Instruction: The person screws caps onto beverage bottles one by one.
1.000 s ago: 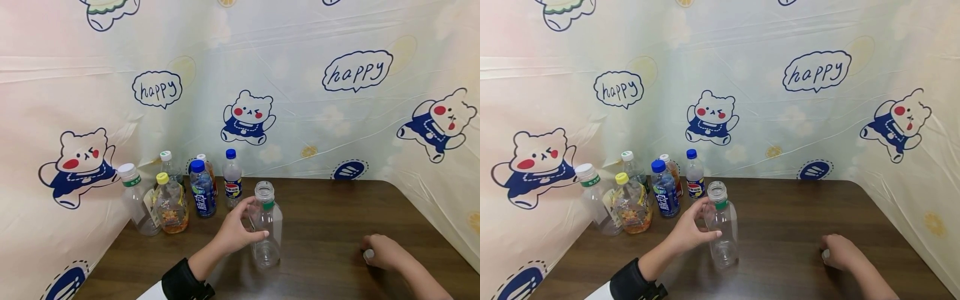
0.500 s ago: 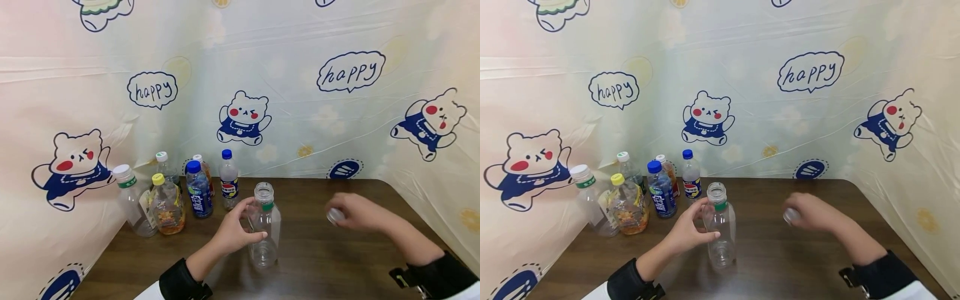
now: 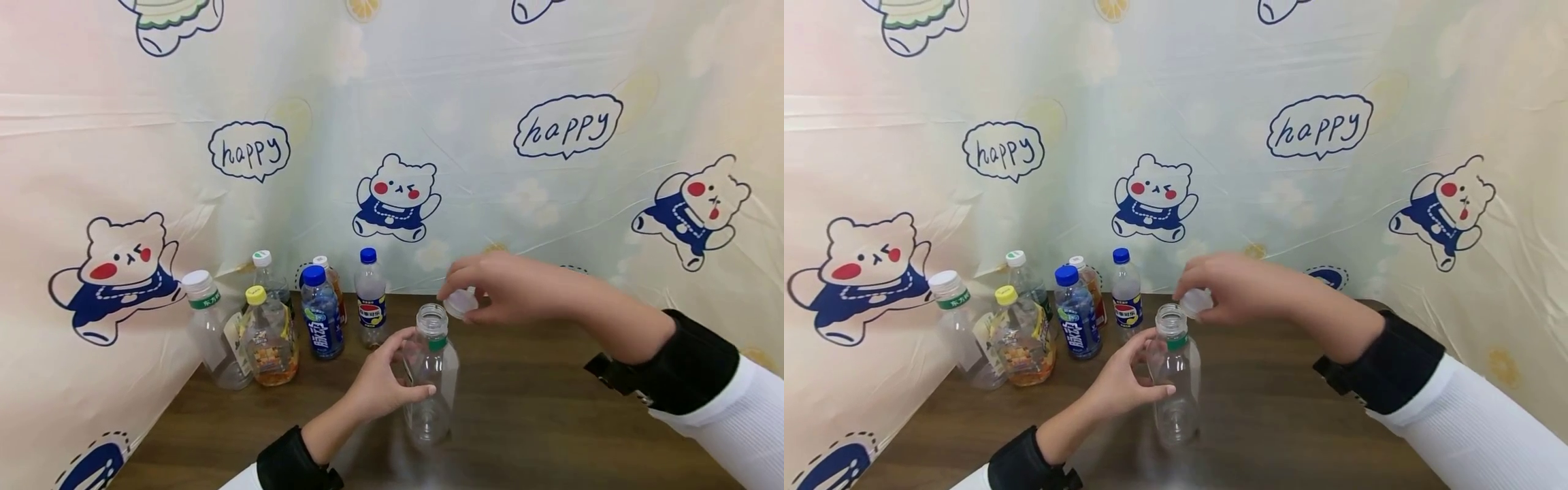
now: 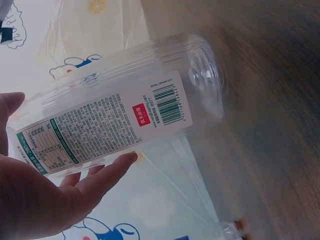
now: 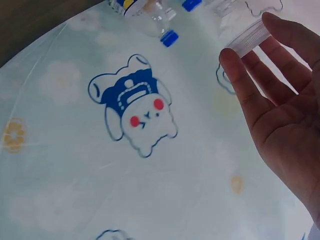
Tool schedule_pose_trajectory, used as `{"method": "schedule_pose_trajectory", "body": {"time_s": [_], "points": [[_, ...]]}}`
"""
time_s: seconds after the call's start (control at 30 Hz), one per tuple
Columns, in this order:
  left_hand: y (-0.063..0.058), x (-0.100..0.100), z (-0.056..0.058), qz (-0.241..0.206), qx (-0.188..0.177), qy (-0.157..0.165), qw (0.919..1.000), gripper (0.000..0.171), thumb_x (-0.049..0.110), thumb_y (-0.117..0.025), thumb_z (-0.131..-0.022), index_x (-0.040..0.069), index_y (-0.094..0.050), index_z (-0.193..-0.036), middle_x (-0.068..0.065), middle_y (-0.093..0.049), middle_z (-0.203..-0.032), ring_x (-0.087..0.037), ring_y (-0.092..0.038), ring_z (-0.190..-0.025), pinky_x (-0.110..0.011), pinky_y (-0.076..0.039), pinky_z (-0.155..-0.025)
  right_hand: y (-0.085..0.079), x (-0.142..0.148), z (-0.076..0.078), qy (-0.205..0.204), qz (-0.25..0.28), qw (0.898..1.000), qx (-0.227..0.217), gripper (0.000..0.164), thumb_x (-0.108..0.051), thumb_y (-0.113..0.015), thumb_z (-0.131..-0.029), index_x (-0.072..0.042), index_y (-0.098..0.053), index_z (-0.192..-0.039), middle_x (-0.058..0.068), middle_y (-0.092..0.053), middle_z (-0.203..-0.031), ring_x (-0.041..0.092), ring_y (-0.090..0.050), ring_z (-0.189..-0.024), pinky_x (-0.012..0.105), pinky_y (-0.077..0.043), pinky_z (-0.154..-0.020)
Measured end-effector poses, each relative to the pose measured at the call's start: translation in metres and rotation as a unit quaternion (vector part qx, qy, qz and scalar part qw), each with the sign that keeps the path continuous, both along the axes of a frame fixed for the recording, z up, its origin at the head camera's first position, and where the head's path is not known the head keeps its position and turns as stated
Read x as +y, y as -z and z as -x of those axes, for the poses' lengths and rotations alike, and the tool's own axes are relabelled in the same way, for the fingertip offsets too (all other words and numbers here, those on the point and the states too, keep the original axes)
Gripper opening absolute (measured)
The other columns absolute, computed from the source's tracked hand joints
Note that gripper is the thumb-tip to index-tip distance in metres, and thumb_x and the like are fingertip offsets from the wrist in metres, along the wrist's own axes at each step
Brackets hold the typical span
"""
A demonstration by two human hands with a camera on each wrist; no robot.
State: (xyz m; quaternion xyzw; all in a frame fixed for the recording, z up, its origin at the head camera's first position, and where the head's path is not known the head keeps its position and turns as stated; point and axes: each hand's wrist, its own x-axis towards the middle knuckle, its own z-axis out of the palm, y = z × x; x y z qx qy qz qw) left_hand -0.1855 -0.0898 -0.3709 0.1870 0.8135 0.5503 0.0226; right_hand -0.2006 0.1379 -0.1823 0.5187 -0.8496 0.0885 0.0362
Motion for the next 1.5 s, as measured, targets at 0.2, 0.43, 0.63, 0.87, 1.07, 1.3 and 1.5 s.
{"method": "schedule_pose_trajectory", "body": {"time_s": [0.2,0.43,0.63,0.87,1.07,1.3,1.5], "points": [[0.004,0.004,-0.004,-0.004,-0.015,0.018,0.9997,0.077,0.024,-0.084,-0.077,0.02,-0.043,-0.142,-0.004,-0.056,-0.126,-0.025,-0.056,-0.111,-0.033,-0.057,-0.075,0.003,-0.021,0.005,-0.026,-0.034,0.999,-0.028,0.031,-0.004,-0.078,-0.08,-0.009,-0.072,-0.111,0.002,-0.067,-0.107,0.012,-0.058,-0.081,0.019,-0.052,-0.065],[0.001,0.007,-0.003,-0.006,-0.009,0.02,0.9997,0.076,0.027,-0.085,-0.076,0.026,-0.045,-0.14,0.0,-0.058,-0.125,-0.024,-0.057,-0.111,-0.031,-0.057,-0.073,0.005,-0.027,0.009,-0.035,-0.049,0.998,-0.028,0.029,-0.002,-0.077,-0.081,-0.008,-0.073,-0.108,0.003,-0.068,-0.105,0.015,-0.062,-0.087,0.026,-0.056,-0.074],[-0.002,0.007,-0.004,-0.013,-0.01,0.02,0.9997,0.075,0.025,-0.085,-0.076,0.024,-0.046,-0.14,-0.002,-0.058,-0.126,-0.025,-0.057,-0.113,-0.033,-0.057,-0.075,0.007,-0.03,0.009,-0.033,-0.053,0.997,-0.044,0.028,-0.005,-0.078,-0.081,-0.009,-0.073,-0.108,0.003,-0.068,-0.104,0.016,-0.064,-0.091,0.029,-0.057,-0.077],[-0.005,0.009,-0.003,-0.015,-0.005,0.025,0.9996,0.075,0.025,-0.085,-0.076,0.024,-0.046,-0.14,-0.001,-0.058,-0.127,-0.023,-0.057,-0.112,-0.031,-0.057,-0.074,0.009,-0.03,0.01,0.004,-0.052,0.998,-0.023,0.02,-0.014,-0.076,-0.085,-0.008,-0.072,-0.104,0.003,-0.068,-0.097,0.014,-0.061,-0.08,0.025,-0.056,-0.069],[-0.004,0.011,-0.003,-0.014,0.012,0.03,0.9994,0.077,0.024,-0.085,-0.076,0.021,-0.045,-0.142,-0.002,-0.059,-0.127,-0.023,-0.058,-0.111,-0.03,-0.056,-0.071,0.015,-0.035,0.011,0.059,-0.07,0.995,0.026,0.027,-0.035,-0.067,-0.093,-0.01,-0.07,-0.104,0.0,-0.07,-0.09,0.011,-0.064,-0.075,0.028,-0.056,-0.07],[-0.005,0.011,-0.003,-0.019,0.0,0.033,0.9993,0.076,0.022,-0.085,-0.076,0.022,-0.046,-0.14,-0.002,-0.058,-0.128,-0.024,-0.057,-0.112,-0.031,-0.056,-0.073,0.01,-0.029,0.011,0.061,-0.045,0.997,-0.012,0.026,-0.032,-0.054,-0.101,-0.011,-0.069,-0.104,-0.003,-0.062,-0.089,0.012,-0.058,-0.079,0.028,-0.053,-0.07],[-0.006,0.01,-0.004,-0.026,-0.007,0.034,0.9991,0.074,0.021,-0.084,-0.077,0.023,-0.046,-0.14,-0.001,-0.058,-0.128,-0.023,-0.056,-0.112,-0.032,-0.056,-0.075,0.005,-0.022,0.008,-0.027,-0.033,0.997,-0.072,0.03,-0.004,-0.073,-0.085,-0.013,-0.069,-0.113,0.004,-0.06,-0.123,0.02,-0.058,-0.109,0.034,-0.053,-0.089]]}}
